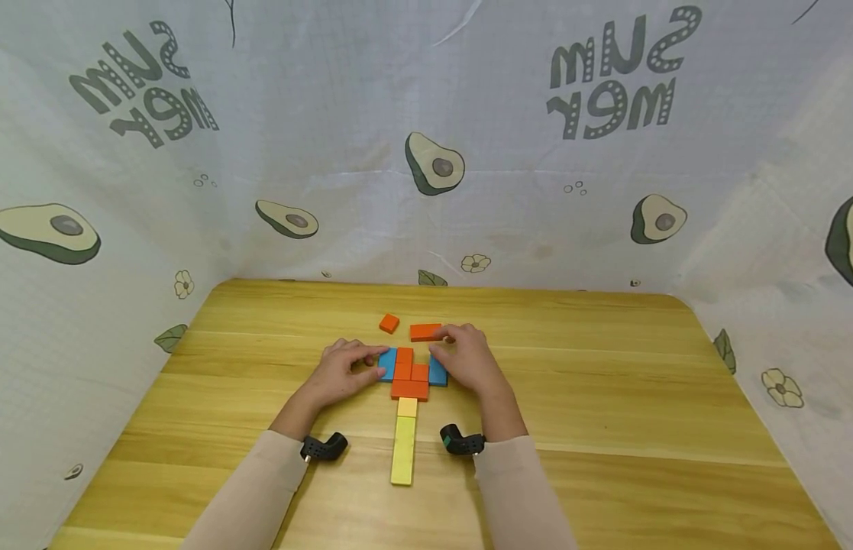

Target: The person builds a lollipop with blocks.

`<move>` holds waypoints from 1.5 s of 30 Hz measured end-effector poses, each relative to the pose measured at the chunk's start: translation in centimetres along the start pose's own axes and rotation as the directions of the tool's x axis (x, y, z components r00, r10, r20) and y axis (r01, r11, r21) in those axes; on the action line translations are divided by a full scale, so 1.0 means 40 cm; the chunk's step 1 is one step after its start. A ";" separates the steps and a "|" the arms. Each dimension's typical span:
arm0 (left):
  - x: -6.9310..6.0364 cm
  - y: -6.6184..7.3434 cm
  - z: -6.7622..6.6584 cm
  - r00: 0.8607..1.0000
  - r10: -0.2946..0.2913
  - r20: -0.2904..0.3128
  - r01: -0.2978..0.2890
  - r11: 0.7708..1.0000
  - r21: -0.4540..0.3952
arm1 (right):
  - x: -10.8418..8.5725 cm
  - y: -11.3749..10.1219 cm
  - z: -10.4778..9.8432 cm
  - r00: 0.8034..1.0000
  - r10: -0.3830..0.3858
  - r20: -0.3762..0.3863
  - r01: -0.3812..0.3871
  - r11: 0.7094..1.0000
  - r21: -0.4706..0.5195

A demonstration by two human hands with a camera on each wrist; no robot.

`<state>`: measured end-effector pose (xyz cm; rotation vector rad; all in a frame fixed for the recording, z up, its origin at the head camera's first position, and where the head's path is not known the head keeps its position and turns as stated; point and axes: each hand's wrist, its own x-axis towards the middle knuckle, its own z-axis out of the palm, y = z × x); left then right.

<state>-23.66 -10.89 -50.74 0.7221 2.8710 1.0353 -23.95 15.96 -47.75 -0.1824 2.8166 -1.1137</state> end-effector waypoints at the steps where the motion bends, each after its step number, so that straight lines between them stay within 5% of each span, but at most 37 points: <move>1: 0.000 0.000 0.001 1.000 0.002 -0.003 -0.002 1.000 0.000 | -0.002 0.008 -0.006 1.000 0.008 0.019 -0.008 1.000 0.020; 9: -0.001 0.000 0.004 1.000 -0.010 0.000 0.010 0.999 -0.033 | -0.017 0.052 -0.036 0.993 0.010 0.121 -0.024 0.993 0.111; 22: 0.008 -0.004 0.005 0.995 -0.096 -0.033 0.089 0.983 -0.159 | -0.017 0.067 -0.035 0.990 0.021 0.142 -0.042 0.989 0.144; 33: 0.071 -0.024 0.016 0.962 -0.231 -0.146 0.171 0.925 -0.338 | -0.015 0.068 -0.038 0.989 0.028 0.143 -0.047 0.991 0.127; 38: 0.124 -0.040 0.006 0.971 -0.202 -0.129 0.167 0.956 -0.242 | -0.015 0.064 -0.040 0.989 0.037 0.145 -0.054 0.991 0.120; 42: 0.155 -0.041 -0.008 0.987 -0.155 -0.044 0.151 0.986 -0.077 | -0.016 0.063 -0.039 0.988 0.039 0.149 -0.058 0.990 0.126; 45: 0.165 -0.036 -0.024 0.989 -0.146 0.034 0.147 0.988 -0.038 | -0.017 0.060 -0.038 0.988 0.038 0.152 -0.059 0.989 0.134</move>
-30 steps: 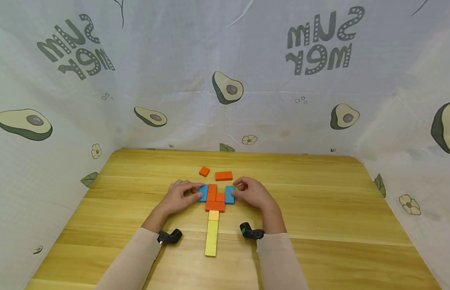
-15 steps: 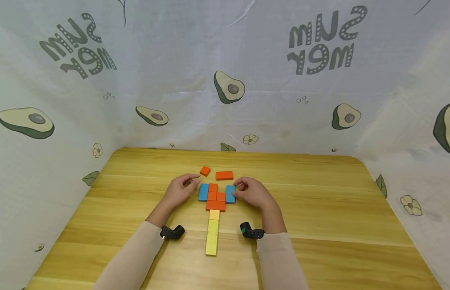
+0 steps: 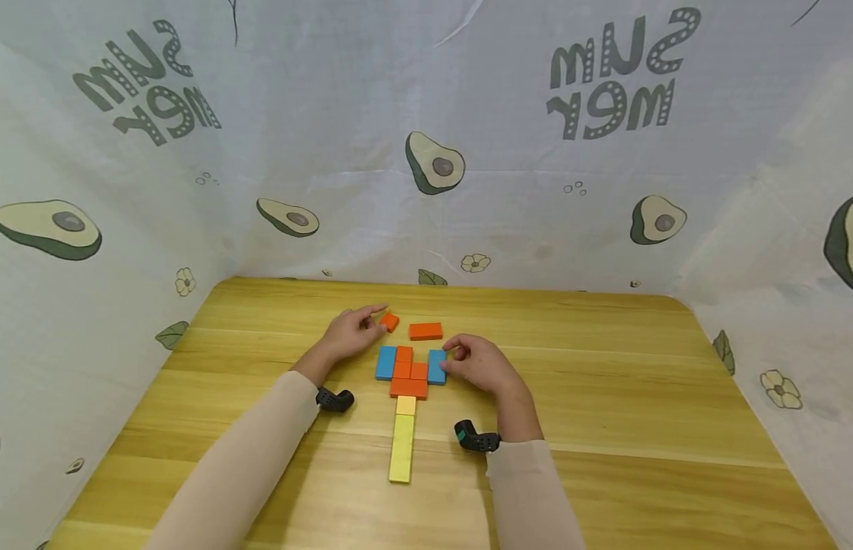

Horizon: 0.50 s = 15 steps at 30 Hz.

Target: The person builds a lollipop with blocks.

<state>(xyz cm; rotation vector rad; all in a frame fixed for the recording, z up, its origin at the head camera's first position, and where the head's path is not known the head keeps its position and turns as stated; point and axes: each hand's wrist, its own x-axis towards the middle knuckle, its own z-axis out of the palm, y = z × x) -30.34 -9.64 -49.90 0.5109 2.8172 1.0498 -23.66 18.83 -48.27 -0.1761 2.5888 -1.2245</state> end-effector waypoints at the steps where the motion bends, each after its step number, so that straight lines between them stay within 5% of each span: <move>1: 0.002 0.001 -0.004 1.000 -0.003 0.018 0.003 1.000 0.002 | 0.000 0.000 0.001 1.000 0.001 0.000 -0.001 1.000 0.002; 15: 0.003 -0.022 -0.004 0.999 -0.040 0.034 0.044 0.991 -0.125 | -0.002 0.000 0.002 1.000 0.001 -0.001 -0.001 1.000 0.025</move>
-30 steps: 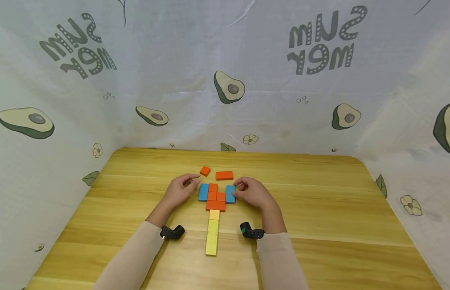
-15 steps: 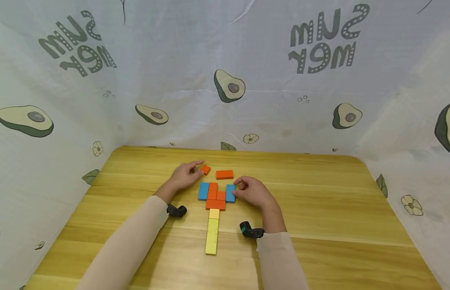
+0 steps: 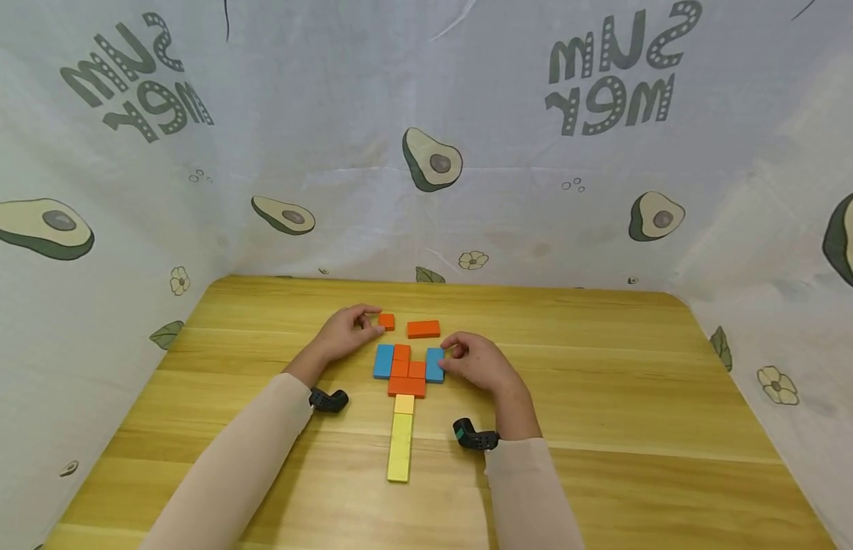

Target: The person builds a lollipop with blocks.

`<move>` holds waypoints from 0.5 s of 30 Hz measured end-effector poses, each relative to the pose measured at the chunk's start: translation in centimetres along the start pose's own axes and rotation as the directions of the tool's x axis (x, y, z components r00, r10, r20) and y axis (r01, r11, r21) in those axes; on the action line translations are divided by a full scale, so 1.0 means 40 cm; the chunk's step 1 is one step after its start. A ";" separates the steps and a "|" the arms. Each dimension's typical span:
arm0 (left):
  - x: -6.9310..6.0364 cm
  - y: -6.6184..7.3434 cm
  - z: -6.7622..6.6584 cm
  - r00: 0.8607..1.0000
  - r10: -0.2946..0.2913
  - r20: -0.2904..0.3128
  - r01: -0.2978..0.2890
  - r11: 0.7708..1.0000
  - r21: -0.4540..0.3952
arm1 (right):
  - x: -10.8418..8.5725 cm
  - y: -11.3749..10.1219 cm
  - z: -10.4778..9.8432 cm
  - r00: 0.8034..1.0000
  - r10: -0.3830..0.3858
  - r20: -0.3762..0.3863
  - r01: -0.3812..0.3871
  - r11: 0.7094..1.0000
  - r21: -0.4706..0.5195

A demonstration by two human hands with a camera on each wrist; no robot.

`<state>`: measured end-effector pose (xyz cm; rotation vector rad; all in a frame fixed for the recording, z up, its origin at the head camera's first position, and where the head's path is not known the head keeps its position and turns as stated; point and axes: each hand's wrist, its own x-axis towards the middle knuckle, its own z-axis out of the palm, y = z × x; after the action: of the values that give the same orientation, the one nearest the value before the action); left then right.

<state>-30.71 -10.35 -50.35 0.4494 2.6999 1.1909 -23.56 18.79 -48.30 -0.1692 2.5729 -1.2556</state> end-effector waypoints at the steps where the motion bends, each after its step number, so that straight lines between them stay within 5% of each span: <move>1: 0.000 0.000 0.000 1.000 -0.002 -0.003 0.002 1.000 -0.001 | 0.000 0.000 0.000 1.000 -0.001 -0.001 0.001 1.000 0.002; 15: -0.015 0.007 0.015 0.996 -0.071 -0.062 0.062 0.987 -0.146 | -0.001 -0.001 -0.001 1.000 -0.010 -0.006 0.010 1.000 -0.004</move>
<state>-29.94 -9.94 -50.53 0.3020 2.6373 1.3937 -23.53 18.80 -48.23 -0.1798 2.5829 -1.2563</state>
